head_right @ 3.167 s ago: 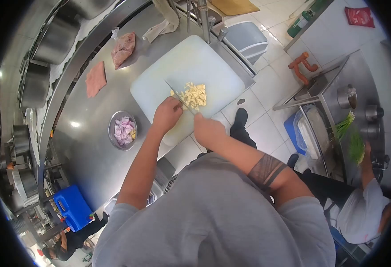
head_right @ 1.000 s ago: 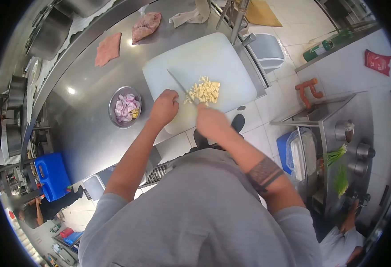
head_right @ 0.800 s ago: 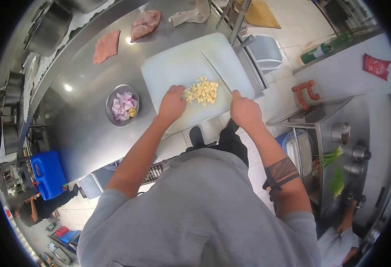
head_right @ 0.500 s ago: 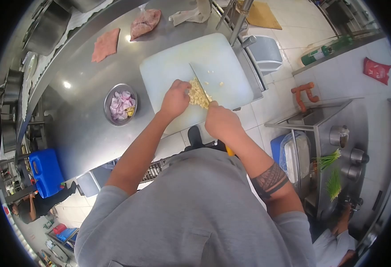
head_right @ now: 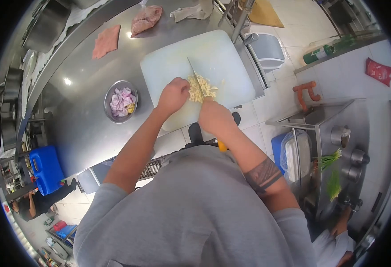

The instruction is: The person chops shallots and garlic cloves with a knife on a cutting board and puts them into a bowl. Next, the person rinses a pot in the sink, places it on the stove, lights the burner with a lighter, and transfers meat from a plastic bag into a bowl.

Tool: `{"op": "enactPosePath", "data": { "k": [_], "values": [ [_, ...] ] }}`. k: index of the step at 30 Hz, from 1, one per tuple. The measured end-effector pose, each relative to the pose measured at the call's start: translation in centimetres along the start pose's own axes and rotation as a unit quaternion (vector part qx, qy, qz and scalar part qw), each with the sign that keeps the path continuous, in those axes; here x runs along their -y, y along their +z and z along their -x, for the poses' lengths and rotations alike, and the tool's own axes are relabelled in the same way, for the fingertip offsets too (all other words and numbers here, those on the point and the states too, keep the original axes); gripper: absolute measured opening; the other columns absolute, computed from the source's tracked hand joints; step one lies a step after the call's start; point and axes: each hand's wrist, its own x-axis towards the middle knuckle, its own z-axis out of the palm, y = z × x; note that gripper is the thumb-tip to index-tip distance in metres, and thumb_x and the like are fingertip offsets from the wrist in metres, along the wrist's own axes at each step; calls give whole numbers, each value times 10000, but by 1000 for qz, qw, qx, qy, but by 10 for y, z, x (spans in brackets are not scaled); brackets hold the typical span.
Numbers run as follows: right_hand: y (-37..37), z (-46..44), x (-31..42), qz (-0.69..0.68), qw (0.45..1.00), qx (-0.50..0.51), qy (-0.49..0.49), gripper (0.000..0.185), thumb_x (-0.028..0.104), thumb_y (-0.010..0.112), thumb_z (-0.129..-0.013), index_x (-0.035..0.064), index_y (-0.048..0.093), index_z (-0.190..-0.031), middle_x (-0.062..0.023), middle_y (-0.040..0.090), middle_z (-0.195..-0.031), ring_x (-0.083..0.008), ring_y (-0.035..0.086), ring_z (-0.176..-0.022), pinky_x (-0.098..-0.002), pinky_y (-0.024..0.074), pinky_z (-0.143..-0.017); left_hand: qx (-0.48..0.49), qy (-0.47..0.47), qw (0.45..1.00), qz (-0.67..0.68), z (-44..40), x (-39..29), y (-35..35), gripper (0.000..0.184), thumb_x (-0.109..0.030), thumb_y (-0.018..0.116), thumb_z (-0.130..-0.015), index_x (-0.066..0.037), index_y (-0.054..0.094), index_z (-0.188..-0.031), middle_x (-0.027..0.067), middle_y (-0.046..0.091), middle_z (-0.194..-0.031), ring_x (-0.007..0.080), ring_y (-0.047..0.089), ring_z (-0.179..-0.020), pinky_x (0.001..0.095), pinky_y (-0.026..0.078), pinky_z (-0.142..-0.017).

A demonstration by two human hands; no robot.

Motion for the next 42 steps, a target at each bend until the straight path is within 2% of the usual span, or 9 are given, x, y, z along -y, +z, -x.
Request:
{"op": "enactPosePath", "data": {
  "k": [5, 8, 12, 16, 22, 25, 28, 35, 42],
  "values": [
    [61, -24, -34, 26, 991, -120, -53, 234, 109, 484, -976, -102, 518, -1071, -330, 707, -838, -423, 721, -632, -525, 581, -654, -67, -21, 997, 19, -4, 7, -11, 93, -29, 609, -885, -42, 678, -946, 152, 662, -958, 360, 672, -893, 459, 562, -806],
    [-15, -22, -7, -47, 998, 11, 33, 243, 102, 460, -960, -92, 544, -1080, -384, 702, -1010, -469, 742, -800, -545, 591, -759, -61, -46, 997, 24, -3, 9, -16, 162, -68, 648, -895, -36, 672, -1052, 159, 671, -1062, 363, 659, -998, 451, 552, -888],
    [-46, 4, 0, -282, 957, 20, 70, 240, 220, 511, -1050, -20, 528, -1051, -130, 605, -669, -247, 591, -423, -388, 498, -446, -152, 51, 987, 9, 3, -28, -8, 590, -260, 767, -912, 2, 532, -1386, 226, 564, -1385, 417, 517, -1288, 501, 439, -1098],
    [-52, 23, -12, -378, 916, 86, 106, 208, 230, 546, -1050, 23, 525, -1052, -55, 531, -645, -183, 536, -404, -341, 443, -395, -132, 54, 989, 23, -1, -43, 9, 866, -385, 807, -908, 28, 381, -1538, 278, 451, -1531, 455, 414, -1412, 541, 353, -1180],
    [-77, 65, -30, -432, 882, 137, 131, 172, 205, 567, -1044, 36, 538, -1037, -48, 544, -638, -178, 525, -392, -341, 428, -370, -261, 8, 965, -30, -26, 3, 34, 672, -343, 797, -909, 40, 535, -1396, 240, 534, -1440, 440, 498, -1310, 531, 381, -1135],
    [-82, 79, -44, -424, 885, 144, 128, 205, 232, 600, -1038, 34, 549, -1050, -63, 539, -622, -182, 545, -411, -351, 440, -387, -205, -23, 976, -68, -30, 32, 27, 446, -249, 778, -908, -1, 638, -1251, 210, 592, -1343, 412, 547, -1246, 519, 400, -1106],
    [-73, 82, -45, -84, 993, -2, 82, 223, 202, 608, -995, 30, 583, -1134, -167, 645, -758, -368, 693, -703, -460, 565, -650, -242, 0, 970, 13, -25, 10, 26, 292, -168, 762, -893, -31, 680, -1137, 178, 621, -1267, 390, 579, -1192, 508, 415, -1080],
    [-65, 75, -35, 77, 986, -144, -47, 334, 145, 705, -886, 94, 607, -1201, -174, 688, -1046, -418, 698, -904, -514, 557, -782, -129, 96, 987, -8, -6, -98, 26, 874, -406, 874, -791, 36, 503, -1448, 258, 431, -1553, 467, 371, -1445, 577, 295, -1227],
    [-94, 110, -74, 67, 983, -147, -83, 386, 141, 729, -824, 107, 667, -1204, -163, 722, -1039, -397, 706, -923, -476, 571, -804, -150, -69, 986, 13, -40, -12, 28, 914, -428, 851, -825, 33, 464, -1514, 260, 339, -1651, 458, 326, -1497, 544, 309, -1243]
  ]
}}
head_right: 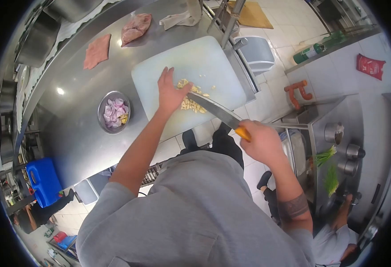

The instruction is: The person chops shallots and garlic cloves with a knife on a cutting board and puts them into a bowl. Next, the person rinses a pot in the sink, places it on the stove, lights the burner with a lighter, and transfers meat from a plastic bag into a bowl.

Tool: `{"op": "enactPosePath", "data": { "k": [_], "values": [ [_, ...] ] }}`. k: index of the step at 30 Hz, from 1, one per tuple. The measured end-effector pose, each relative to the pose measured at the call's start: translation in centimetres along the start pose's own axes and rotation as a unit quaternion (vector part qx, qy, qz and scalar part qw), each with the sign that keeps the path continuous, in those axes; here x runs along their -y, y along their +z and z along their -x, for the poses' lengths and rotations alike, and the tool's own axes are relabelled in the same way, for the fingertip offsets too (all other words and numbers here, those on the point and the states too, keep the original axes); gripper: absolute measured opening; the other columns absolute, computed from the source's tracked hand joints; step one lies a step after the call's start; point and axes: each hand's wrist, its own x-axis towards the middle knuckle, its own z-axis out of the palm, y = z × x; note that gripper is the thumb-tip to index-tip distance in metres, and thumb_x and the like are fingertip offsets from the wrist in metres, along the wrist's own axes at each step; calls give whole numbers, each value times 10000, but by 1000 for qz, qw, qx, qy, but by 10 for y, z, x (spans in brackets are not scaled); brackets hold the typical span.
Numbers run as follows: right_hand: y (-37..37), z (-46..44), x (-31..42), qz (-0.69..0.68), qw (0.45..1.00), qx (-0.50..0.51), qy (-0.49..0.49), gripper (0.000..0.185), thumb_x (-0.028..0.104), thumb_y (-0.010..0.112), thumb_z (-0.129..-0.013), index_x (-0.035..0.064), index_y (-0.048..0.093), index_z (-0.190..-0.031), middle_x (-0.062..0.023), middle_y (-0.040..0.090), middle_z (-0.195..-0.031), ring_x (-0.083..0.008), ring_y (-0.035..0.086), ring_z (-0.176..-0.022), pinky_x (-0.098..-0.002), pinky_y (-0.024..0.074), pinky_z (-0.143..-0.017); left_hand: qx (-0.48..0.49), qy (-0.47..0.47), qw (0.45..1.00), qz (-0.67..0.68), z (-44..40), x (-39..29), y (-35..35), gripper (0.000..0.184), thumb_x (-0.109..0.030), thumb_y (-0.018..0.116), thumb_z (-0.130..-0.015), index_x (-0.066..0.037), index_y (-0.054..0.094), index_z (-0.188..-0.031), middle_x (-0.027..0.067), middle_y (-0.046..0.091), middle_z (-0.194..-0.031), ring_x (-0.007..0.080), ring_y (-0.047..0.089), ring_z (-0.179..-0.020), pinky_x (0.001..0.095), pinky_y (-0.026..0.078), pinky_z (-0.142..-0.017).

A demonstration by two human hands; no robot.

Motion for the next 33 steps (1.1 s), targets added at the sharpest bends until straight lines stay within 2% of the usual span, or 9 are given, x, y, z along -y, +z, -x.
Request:
{"op": "enactPosePath", "data": {
  "k": [5, 14, 16, 17, 18, 20, 24, 29, 33],
  "values": [
    [31, -27, -56, -61, 994, -26, 82, 468, 138, 720, -814, 100, 700, -1280, -222, 740, -1077, -424, 709, -979, -460, 574, -870, 33, 42, 997, 54, -16, 32, -6, 573, -339, 671, -1023, -52, 548, -1503, 196, 464, -1616, 374, 467, -1462, 440, 411, -1199],
    [93, -45, -53, -126, 992, 10, -13, 491, 141, 737, -826, 107, 706, -1314, -225, 741, -1058, -386, 730, -948, -435, 581, -872, 117, -33, 975, 185, -27, 43, -27, 540, -395, 521, -1104, -65, 517, -1531, 216, 540, -1545, 380, 529, -1415, 431, 437, -1170],
    [95, -37, -59, -222, 968, 11, 113, 474, 141, 733, -871, 72, 688, -1338, -179, 752, -953, -279, 742, -768, -387, 597, -710, 157, 1, 980, 123, -31, 40, -28, 560, -404, 541, -1093, -61, 507, -1535, 214, 528, -1554, 376, 515, -1426, 432, 426, -1181],
    [95, -33, -60, -362, 910, 1, 201, 373, 147, 688, -949, 39, 683, -1306, -107, 716, -839, -168, 679, -605, -318, 545, -521, 194, 39, 978, 59, -32, 39, -28, 581, -412, 562, -1082, -58, 498, -1538, 212, 517, -1562, 371, 501, -1437, 434, 415, -1192],
    [95, -31, -65, -360, 911, 5, 201, 373, 147, 688, -949, 39, 683, -1306, -107, 716, -839, -168, 679, -605, -318, 545, -521, 193, 35, 979, 61, -31, 39, -27, 581, -412, 562, -1082, -58, 498, -1538, 212, 517, -1562, 371, 501, -1437, 434, 415, -1192],
    [102, -27, -78, -531, 799, 27, 279, 283, 148, 645, -1001, 41, 678, -1261, -57, 669, -786, -136, 625, -520, -279, 484, -422, 263, 223, 939, 10, -28, 36, -20, 641, -436, 628, -1039, -59, 492, -1538, 196, 494, -1577, 353, 464, -1465, 430, 396, -1211],
    [146, -15, -43, -547, 776, 28, 312, 135, 163, 637, -1025, 53, 656, -1103, -40, 615, -710, -141, 590, -487, -294, 459, -396, 281, 205, 937, 25, -1, 14, -14, 745, -473, 708, -973, -31, 488, -1530, 186, 487, -1580, 340, 444, -1480, 427, 391, -1219],
    [178, -26, 26, -580, 745, 3, 330, 102, 161, 617, -1038, 63, 610, -1063, -41, 585, -679, -143, 555, -459, -297, 429, -378, 152, 150, 977, 14, 37, -20, 12, 857, -516, 776, -892, 20, 494, -1499, 195, 494, -1561, 361, 453, -1463, 430, 392, -1218],
    [189, -34, 62, -555, 770, -1, 317, 127, 158, 582, -1057, 68, 537, -978, -32, 547, -661, -126, 515, -430, -293, 398, -365, 76, 117, 990, -3, 45, -22, 34, 746, -453, 726, -947, 18, 513, -1484, 190, 513, -1542, 365, 472, -1440, 436, 427, -1186]
  ]
}}
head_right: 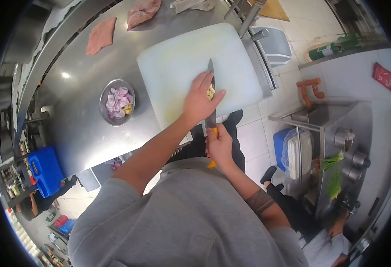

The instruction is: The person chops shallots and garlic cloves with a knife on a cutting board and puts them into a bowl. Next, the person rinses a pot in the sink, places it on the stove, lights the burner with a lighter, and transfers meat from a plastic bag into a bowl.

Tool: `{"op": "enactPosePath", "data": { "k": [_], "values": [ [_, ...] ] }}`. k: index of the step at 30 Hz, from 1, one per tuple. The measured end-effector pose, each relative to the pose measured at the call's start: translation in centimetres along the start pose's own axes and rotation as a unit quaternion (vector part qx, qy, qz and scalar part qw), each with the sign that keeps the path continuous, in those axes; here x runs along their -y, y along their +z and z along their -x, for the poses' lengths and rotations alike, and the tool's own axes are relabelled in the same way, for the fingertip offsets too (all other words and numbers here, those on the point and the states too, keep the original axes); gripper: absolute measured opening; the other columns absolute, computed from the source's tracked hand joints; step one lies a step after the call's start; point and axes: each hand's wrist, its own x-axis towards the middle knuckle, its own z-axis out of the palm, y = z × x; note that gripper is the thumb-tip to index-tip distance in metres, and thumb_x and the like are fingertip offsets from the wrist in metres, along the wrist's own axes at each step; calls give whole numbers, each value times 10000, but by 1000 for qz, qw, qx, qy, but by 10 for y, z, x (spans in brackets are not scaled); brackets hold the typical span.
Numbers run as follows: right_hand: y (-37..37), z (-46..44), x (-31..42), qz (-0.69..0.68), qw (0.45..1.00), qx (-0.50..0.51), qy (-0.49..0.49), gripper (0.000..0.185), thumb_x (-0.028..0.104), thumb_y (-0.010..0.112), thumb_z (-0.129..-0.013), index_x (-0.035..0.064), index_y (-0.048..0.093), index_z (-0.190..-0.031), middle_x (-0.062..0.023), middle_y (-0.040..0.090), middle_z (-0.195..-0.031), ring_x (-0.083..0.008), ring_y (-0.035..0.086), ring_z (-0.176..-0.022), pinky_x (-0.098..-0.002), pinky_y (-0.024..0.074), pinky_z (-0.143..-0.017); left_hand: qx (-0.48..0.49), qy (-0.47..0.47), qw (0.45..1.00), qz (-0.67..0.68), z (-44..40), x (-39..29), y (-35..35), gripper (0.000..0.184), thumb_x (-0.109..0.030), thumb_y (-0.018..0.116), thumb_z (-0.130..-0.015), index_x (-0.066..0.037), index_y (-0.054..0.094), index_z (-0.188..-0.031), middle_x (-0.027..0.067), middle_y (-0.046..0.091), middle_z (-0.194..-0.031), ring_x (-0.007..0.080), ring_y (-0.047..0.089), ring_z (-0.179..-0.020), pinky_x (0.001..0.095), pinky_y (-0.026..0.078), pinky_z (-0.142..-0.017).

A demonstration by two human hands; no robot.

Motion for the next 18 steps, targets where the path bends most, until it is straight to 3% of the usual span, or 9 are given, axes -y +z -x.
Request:
{"op": "enactPosePath", "data": {
  "k": [2, 3, 6, 13, 17, 18],
  "values": [
    [9, 0, 0, 42, 999, -1, -30, 164, 145, 545, -1074, 81, 467, -944, -35, 525, -660, -124, 487, -407, -300, 385, -354, -45, -35, 996, 67, 2, 5, 6, 579, -332, 674, -998, 19, 559, -1443, 186, 549, -1507, 366, 510, -1400, 433, 473, -1136],
    [13, -1, 0, 45, 998, 7, -32, 164, 145, 545, -1074, 81, 467, -944, -35, 525, -660, -124, 487, -407, -300, 385, -354, -51, -38, 996, 63, 2, 6, 8, 579, -332, 674, -998, 19, 559, -1443, 186, 549, -1507, 366, 510, -1400, 433, 473, -1136],
    [27, -3, -4, 66, 997, 6, -48, 162, 173, 534, -1072, 44, 464, -1005, -67, 569, -658, -130, 544, -442, -317, 436, -371, -147, -52, 981, 112, 4, 10, 8, 357, -137, 670, -981, 4, 669, -1309, 216, 654, -1374, 395, 616, -1269, 444, 524, -1068],
    [50, -19, -11, 7, 992, 94, -82, 135, 159, 507, -1087, 70, 447, -1007, -51, 547, -638, -128, 527, -426, -307, 431, -359, -196, -125, 951, 203, 3, 26, -3, 273, -74, 640, -942, 6, 719, -1190, 186, 682, -1337, 384, 624, -1243, 437, 519, -1066],
    [88, -15, 8, 50, 984, 164, -49, 76, 168, 501, -1081, 93, 502, -1074, -37, 507, -643, -126, 499, -430, -309, 417, -359, -293, -141, 940, 102, 14, 61, -54, 287, -76, 629, -935, -10, 715, -1201, 179, 693, -1316, 391, 634, -1226, 458, 510, -1071],
    [100, -15, 8, 59, 973, 206, -81, 72, 169, 516, -1075, 98, 520, -1086, -36, 519, -663, -129, 514, -442, -311, 420, -366, -323, -143, 932, 77, 18, 68, -78, 285, -81, 624, -938, -15, 715, -1200, 180, 696, -1306, 393, 635, -1225, 462, 506, -1075]
  ]
}}
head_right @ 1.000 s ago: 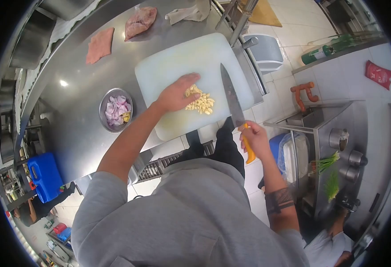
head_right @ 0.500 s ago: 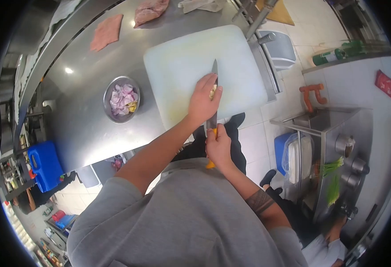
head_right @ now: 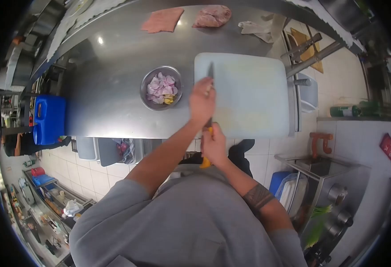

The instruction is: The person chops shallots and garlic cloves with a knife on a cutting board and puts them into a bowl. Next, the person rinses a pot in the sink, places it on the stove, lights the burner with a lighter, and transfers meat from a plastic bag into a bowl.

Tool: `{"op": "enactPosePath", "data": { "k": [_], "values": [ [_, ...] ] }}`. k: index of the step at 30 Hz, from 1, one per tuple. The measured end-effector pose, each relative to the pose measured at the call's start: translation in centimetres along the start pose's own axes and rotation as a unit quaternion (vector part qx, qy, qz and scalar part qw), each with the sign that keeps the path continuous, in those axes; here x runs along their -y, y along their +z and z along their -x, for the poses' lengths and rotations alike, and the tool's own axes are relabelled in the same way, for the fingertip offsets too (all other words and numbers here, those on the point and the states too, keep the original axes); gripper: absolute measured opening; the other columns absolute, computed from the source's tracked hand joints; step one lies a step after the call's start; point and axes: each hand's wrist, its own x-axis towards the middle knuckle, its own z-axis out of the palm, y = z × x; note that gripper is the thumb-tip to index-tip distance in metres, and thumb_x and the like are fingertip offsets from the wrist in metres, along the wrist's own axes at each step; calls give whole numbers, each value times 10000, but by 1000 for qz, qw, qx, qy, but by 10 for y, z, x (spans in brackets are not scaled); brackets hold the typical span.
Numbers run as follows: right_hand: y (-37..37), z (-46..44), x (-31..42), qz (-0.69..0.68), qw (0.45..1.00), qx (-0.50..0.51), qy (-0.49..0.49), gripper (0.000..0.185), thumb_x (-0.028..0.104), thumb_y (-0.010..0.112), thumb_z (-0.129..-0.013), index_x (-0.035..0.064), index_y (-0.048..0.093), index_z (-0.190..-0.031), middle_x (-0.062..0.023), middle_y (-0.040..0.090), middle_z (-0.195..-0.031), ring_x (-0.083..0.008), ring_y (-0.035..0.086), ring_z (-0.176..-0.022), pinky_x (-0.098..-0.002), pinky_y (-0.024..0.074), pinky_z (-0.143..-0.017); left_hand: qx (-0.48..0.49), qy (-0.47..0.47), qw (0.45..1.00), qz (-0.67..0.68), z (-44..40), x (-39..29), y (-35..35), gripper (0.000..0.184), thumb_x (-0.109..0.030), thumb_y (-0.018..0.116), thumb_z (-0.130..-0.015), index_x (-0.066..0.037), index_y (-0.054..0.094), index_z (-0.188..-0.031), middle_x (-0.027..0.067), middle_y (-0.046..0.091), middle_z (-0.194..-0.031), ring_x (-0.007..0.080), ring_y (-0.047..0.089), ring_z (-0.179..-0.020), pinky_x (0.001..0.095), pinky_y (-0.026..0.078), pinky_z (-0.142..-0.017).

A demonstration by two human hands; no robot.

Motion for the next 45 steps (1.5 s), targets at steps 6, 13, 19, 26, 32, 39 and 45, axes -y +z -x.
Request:
{"op": "enactPosePath", "data": {
  "k": [6, 13, 19, 26, 32, 39, 45],
  "values": [
    [73, -11, 50, 35, 992, 124, -9, 142, 187, 567, -1050, 61, 504, -1061, -66, 554, -694, -147, 511, -432, -332, 418, -361, -87, -8, 991, -99, -62, 34, -120, 248, -96, 623, -948, -30, 732, -1161, 172, 716, -1249, 392, 651, -1159, 481, 524, -1018],
    [38, -20, 73, 45, 995, 87, 37, 179, 172, 595, -1021, 19, 516, -1071, -74, 567, -685, -164, 529, -426, -349, 425, -370, -25, 68, 974, -217, -60, 55, -153, 189, -138, 673, -949, -31, 750, -1084, 167, 725, -1136, 375, 632, -1150, 506, 463, -1048],
    [32, -12, 94, 51, 986, 150, 42, 195, 186, 586, -1012, 17, 516, -1076, -82, 571, -713, -169, 540, -447, -357, 433, -379, 9, 176, 973, -150, -57, 1, -146, 345, -214, 765, -892, -57, 693, -1191, 154, 654, -1234, 403, 577, -1177, 501, 455, -1014],
    [-51, -3, 85, 279, 953, 19, -117, 214, 198, 608, -993, 33, 582, -1127, -142, 623, -766, -303, 610, -526, -423, 525, -514, 26, 13, 993, -114, -44, 65, -183, 365, -77, 740, -870, -30, 656, -1222, 205, 605, -1284, 446, 546, -1211, 508, 447, -1039],
    [-136, -33, 58, 556, 776, -124, -271, 328, 156, 696, -914, 39, 634, -1215, -190, 648, -1075, -410, 657, -923, -470, 577, -817, -45, -184, 948, -257, -15, 89, -209, 229, -130, 716, -873, 74, 682, -971, 227, 724, -922, 360, 718, -852, 450, 558, -739],
    [-180, -15, 61, 456, 798, -208, -334, 407, 86, 738, -861, 28, 643, -1253, -205, 592, -1233, -399, 569, -1193, -477, 502, -1007, 27, -291, 956, -19, -72, 37, -143, 223, -150, 670, -902, 61, 676, -830, 109, 661, -664, 187, 636, -590, 349, 491, -578],
    [-254, 49, 43, 406, 839, -265, -246, 333, 91, 731, -891, 17, 644, -1204, -215, 602, -1203, -428, 585, -1154, -465, 504, -989, 101, -287, 928, 214, -204, -2, 58, 258, -154, 655, -967, -10, 613, -757, 73, 598, -650, 155, 537, -521, 320, 391, -480]
  ]
}}
